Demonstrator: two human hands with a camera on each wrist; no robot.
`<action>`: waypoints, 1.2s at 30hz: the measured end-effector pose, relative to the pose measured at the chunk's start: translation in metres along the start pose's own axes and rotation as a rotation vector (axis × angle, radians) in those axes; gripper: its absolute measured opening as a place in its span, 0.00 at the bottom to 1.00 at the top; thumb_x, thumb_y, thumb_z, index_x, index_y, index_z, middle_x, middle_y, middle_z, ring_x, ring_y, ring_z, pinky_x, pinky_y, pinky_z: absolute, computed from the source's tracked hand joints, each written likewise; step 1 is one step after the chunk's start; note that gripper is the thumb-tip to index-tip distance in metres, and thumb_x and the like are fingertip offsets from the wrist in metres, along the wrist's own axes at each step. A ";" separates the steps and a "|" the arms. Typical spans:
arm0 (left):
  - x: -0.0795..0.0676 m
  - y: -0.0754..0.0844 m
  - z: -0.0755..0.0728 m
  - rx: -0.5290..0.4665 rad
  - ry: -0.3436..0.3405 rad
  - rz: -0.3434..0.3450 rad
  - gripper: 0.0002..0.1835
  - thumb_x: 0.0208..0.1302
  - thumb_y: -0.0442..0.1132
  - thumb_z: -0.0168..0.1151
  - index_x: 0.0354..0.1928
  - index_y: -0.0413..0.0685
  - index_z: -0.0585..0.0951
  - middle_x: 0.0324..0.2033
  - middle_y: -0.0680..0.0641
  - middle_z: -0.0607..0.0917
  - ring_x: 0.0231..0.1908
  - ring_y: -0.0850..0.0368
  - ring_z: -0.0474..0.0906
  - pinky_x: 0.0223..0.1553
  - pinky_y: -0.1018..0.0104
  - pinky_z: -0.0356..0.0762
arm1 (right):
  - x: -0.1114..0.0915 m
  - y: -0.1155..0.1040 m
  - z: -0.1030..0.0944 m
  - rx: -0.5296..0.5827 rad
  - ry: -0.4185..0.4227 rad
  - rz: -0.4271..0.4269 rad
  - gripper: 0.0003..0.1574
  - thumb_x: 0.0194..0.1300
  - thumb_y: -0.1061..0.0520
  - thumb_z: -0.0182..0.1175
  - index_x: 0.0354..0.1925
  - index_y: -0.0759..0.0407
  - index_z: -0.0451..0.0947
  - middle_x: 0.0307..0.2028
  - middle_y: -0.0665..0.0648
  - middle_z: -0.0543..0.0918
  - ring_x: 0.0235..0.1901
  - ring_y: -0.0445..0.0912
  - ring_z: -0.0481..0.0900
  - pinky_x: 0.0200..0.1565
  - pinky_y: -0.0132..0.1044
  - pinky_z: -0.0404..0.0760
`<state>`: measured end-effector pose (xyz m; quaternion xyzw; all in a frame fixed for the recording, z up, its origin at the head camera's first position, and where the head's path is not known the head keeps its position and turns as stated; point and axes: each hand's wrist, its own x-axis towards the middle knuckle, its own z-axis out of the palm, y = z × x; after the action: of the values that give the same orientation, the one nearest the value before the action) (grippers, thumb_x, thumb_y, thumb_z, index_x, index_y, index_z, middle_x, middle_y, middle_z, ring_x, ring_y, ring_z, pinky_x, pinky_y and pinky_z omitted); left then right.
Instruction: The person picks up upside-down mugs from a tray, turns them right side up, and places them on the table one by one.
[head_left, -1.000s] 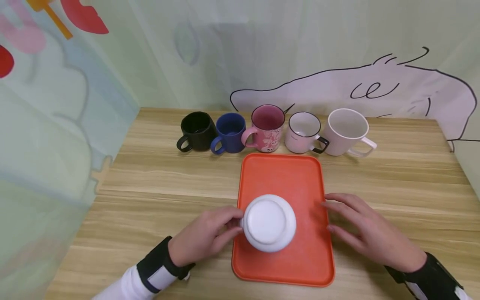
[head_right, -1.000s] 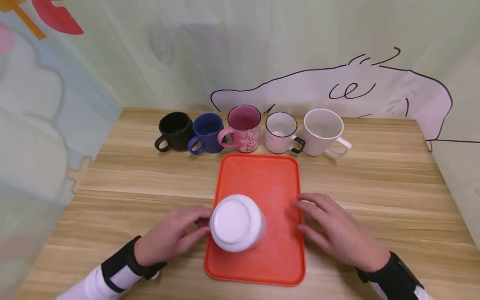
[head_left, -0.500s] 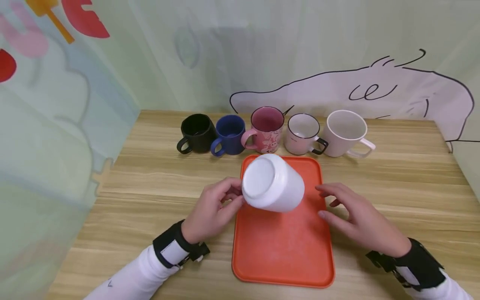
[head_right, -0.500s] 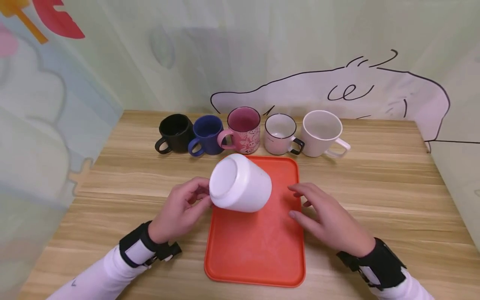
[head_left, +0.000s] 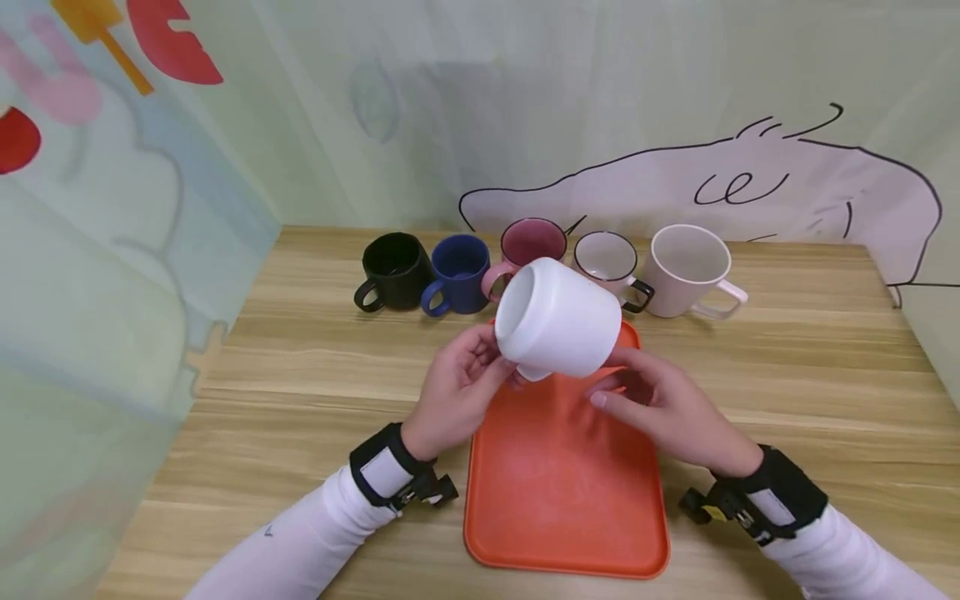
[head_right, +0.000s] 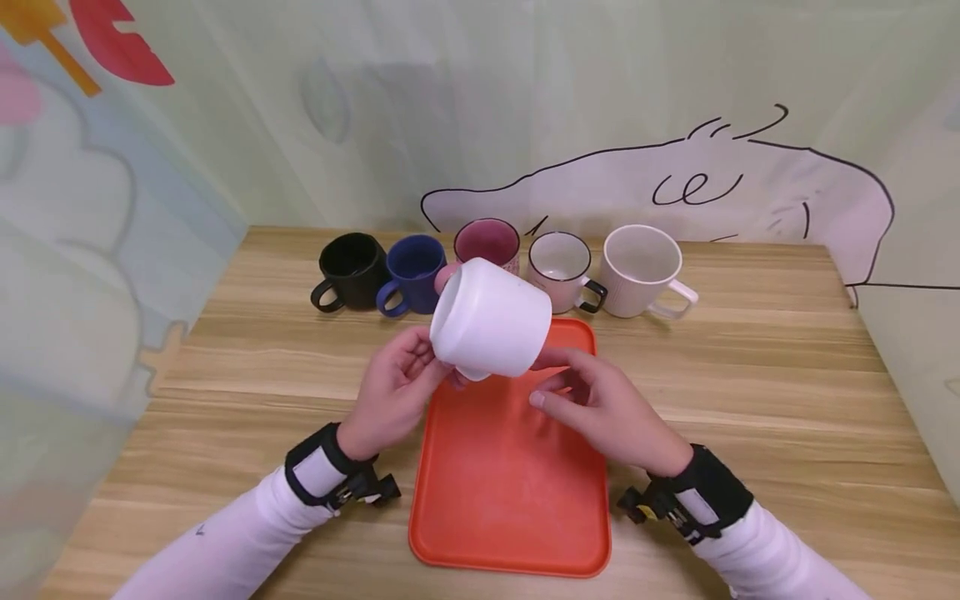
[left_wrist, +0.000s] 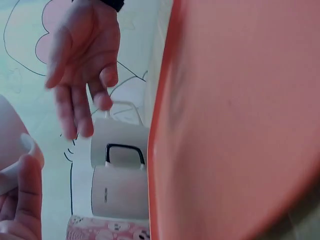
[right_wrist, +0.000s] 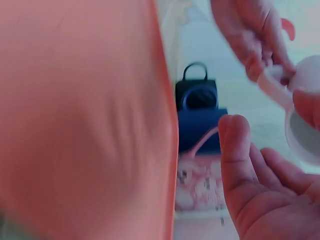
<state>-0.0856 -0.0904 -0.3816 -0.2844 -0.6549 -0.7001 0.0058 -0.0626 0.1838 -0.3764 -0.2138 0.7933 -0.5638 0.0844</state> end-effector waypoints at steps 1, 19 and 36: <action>0.001 -0.001 0.002 -0.009 0.004 0.001 0.13 0.70 0.25 0.56 0.54 0.32 0.74 0.42 0.39 0.80 0.36 0.46 0.79 0.41 0.53 0.82 | 0.002 -0.001 0.003 0.028 0.004 0.012 0.28 0.65 0.57 0.67 0.62 0.58 0.73 0.50 0.58 0.82 0.44 0.48 0.83 0.46 0.42 0.83; 0.009 -0.009 0.030 -0.052 0.045 -0.033 0.17 0.71 0.31 0.58 0.59 0.36 0.73 0.48 0.41 0.81 0.43 0.48 0.78 0.49 0.53 0.80 | 0.014 -0.008 0.036 0.457 0.170 0.085 0.23 0.72 0.60 0.58 0.62 0.66 0.69 0.50 0.62 0.78 0.40 0.53 0.80 0.44 0.40 0.82; 0.012 -0.006 0.032 -0.047 -0.024 -0.052 0.16 0.71 0.30 0.58 0.59 0.40 0.73 0.43 0.43 0.82 0.39 0.49 0.81 0.45 0.53 0.82 | 0.009 -0.004 0.031 0.390 0.221 -0.078 0.16 0.72 0.65 0.57 0.56 0.68 0.77 0.38 0.63 0.82 0.34 0.53 0.81 0.42 0.42 0.84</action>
<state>-0.0860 -0.0559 -0.3830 -0.2758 -0.6456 -0.7116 -0.0270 -0.0577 0.1524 -0.3825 -0.1610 0.6648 -0.7293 0.0147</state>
